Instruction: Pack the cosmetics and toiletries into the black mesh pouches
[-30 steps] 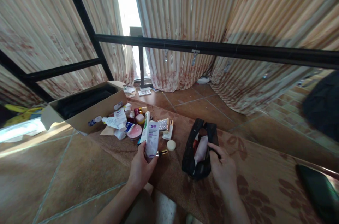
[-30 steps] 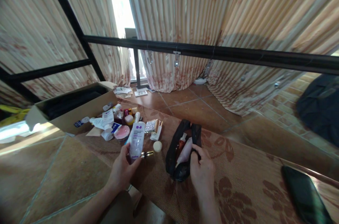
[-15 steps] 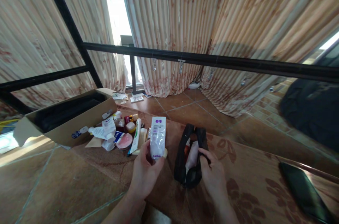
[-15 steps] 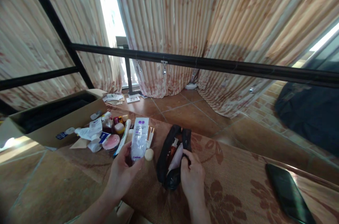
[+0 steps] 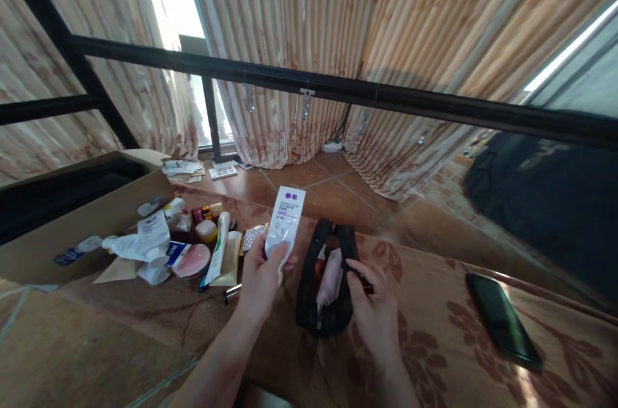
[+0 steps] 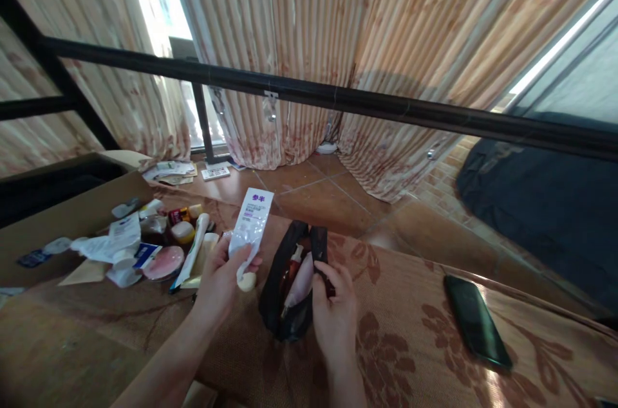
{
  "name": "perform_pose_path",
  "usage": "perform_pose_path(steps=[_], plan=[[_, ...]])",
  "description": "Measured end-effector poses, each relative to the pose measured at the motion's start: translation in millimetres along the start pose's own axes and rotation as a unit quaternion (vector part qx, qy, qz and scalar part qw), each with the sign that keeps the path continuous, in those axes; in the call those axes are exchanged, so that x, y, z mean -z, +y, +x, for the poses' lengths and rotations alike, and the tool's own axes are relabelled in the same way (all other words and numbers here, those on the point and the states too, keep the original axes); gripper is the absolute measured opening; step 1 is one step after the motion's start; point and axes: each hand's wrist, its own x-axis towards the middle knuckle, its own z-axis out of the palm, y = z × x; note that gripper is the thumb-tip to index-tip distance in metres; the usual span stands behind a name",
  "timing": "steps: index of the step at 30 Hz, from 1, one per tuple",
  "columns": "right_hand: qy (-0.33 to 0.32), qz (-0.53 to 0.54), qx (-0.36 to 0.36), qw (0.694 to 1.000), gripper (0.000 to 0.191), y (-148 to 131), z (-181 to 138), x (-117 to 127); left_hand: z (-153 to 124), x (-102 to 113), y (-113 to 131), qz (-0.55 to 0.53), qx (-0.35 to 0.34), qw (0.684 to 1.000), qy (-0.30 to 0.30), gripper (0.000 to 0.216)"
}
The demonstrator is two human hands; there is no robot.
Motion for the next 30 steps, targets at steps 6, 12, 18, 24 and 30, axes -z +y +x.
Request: perform_pose_path(steps=[6, 12, 18, 24, 30], plan=[[0.031, -0.010, -0.007, 0.999, 0.027, 1.8, -1.7, 2.3, -8.8, 4.3, -4.5, -0.028, 0.064, 0.997, -0.020, 0.036], [0.031, -0.031, 0.006, 0.999, 0.028, 6.3, -1.9, 8.3, -11.6, 0.5, -4.8, -0.072, 0.077, 0.994, -0.032, 0.031], [-0.105, -0.207, 0.012, 0.973, 0.033, 7.6, -1.8, 10.6, -12.9, 0.7, -6.3, -0.068, 0.091, 0.992, -0.048, 0.022], [-0.176, -0.229, 0.023, 0.957, 0.036, 18.2, -4.8, 12.5, -15.6, -1.2, -8.7, -0.059, 0.107, 0.991, -0.050, 0.023], [-0.245, -0.155, 0.007, 0.957, 0.045, 13.2, -2.1, 13.2, -17.9, -3.9, -9.0, -0.047, 0.127, 0.990, -0.050, 0.026]])
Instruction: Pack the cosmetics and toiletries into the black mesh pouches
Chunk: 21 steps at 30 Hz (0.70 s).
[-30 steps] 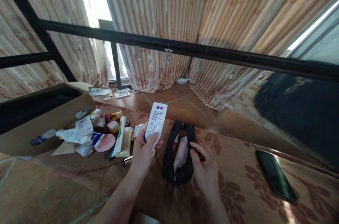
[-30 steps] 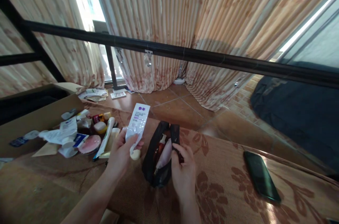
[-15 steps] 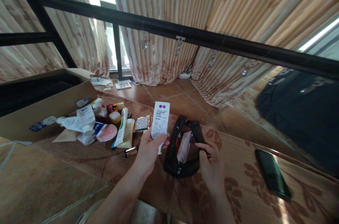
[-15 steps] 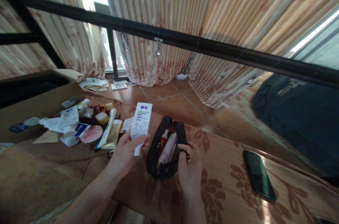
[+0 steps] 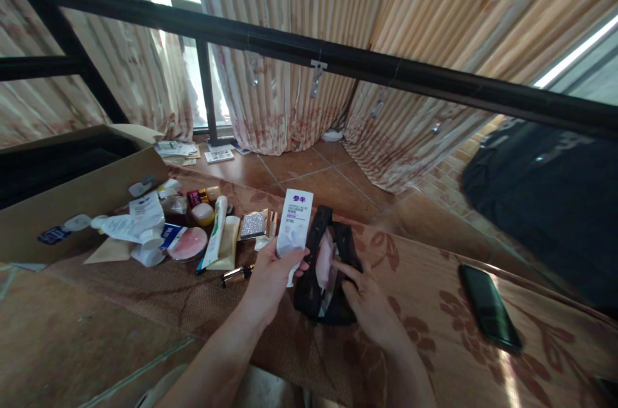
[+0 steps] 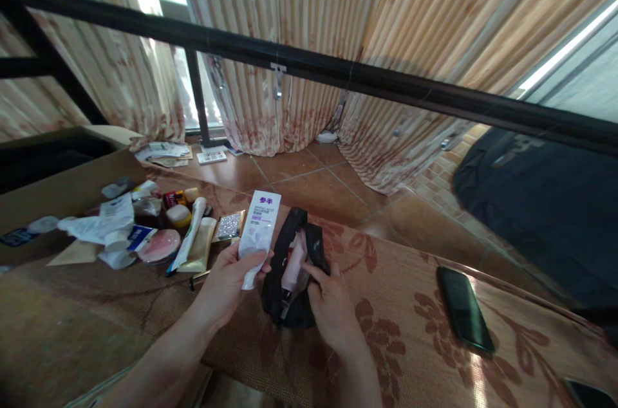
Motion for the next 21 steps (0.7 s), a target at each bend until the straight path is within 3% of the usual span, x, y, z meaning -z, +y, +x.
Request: perform_pose_path(steps=[16, 21], plan=[[0.018, 0.032, -0.014, 0.999, 0.041, -6.4, 5.4, -1.8, 1.4, 1.9, -3.5, 0.017, 0.007, 1.000, -0.007, 0.029], [0.081, 0.052, -0.036, 0.995, 0.039, -10.3, 5.9, -5.2, 1.0, 2.2, -0.8, 0.013, 0.009, 1.000, -0.004, 0.034]])
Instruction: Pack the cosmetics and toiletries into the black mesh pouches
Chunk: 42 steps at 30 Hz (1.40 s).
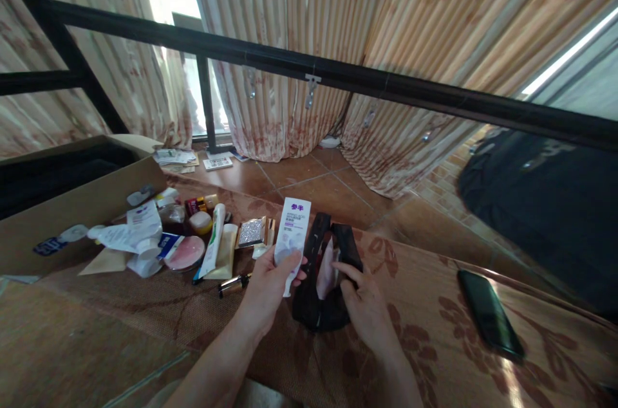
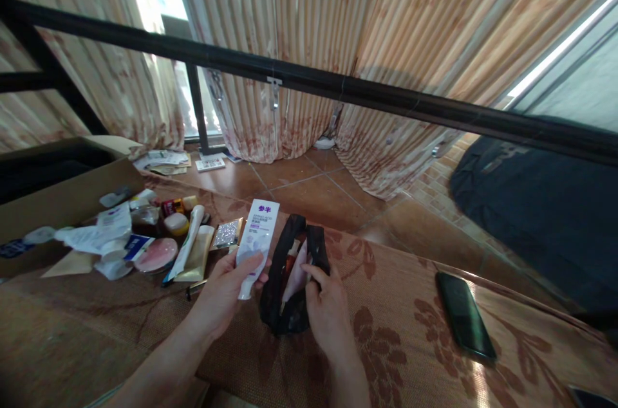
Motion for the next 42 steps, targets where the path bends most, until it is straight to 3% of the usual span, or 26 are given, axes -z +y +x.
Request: perform_pose_path(steps=[15, 25, 33, 42], plan=[[0.126, 0.110, 0.014, 0.986, 0.028, -13.1, -0.3, -3.3, -1.5, 0.4, 4.3, -0.021, -0.005, 1.000, -0.002, 0.034], [0.149, 0.100, 0.013, 0.984, 0.026, -13.7, -0.4, -6.3, -2.7, 1.0, 5.1, -0.027, 0.008, 1.000, 0.009, 0.037], [0.154, 0.100, 0.010, 0.983, 0.028, -15.6, -1.5, -5.7, -1.3, 4.8, 6.6, -0.039, 0.007, 0.999, -0.001, 0.054], [0.138, 0.116, -0.012, 0.984, 0.029, -13.5, 0.2, -7.5, -6.7, 4.3, 10.4, -0.103, 0.013, 0.995, -0.012, 0.046]])
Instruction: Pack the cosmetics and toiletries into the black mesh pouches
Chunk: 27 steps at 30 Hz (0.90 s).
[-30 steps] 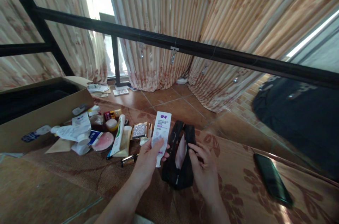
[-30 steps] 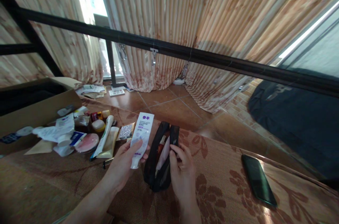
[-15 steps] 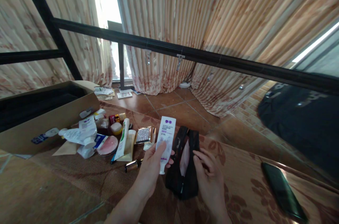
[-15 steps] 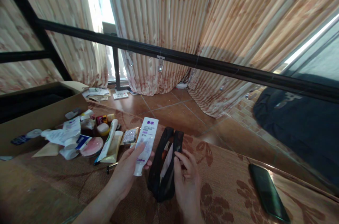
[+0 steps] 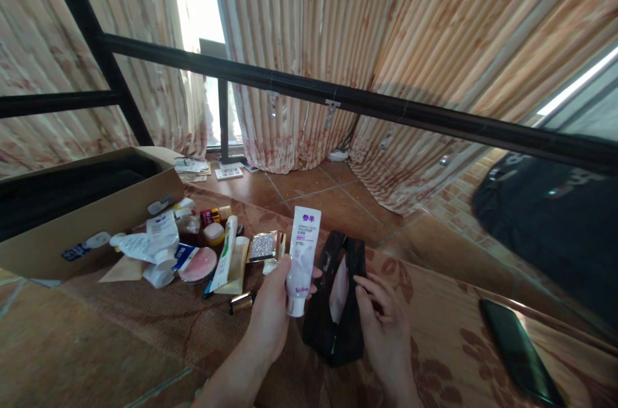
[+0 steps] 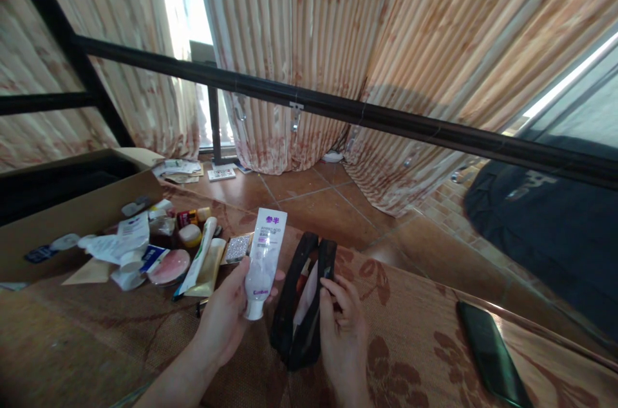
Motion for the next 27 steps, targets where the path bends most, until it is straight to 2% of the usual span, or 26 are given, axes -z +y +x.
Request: perform_pose_path(steps=[7, 15, 20, 27], plan=[[-0.010, 0.008, 0.003, 1.000, 0.030, -2.2, -0.9, 0.9, -2.8, 0.2, 0.3, -0.001, -0.037, 0.999, -0.019, 0.044], [0.001, -0.005, 0.017, 1.000, 0.029, -1.3, -0.9, 0.3, -2.6, -5.0, 5.3, -0.041, -0.004, 0.998, -0.044, 0.040], [0.006, -0.014, 0.033, 0.999, 0.029, -1.1, -0.2, 0.1, -4.3, -5.5, 6.3, -0.060, 0.024, 0.997, -0.040, 0.041], [0.006, -0.014, 0.045, 0.999, 0.028, -1.0, 0.2, 0.6, -4.3, -4.3, 6.6, -0.067, -0.005, 0.997, -0.042, 0.037]])
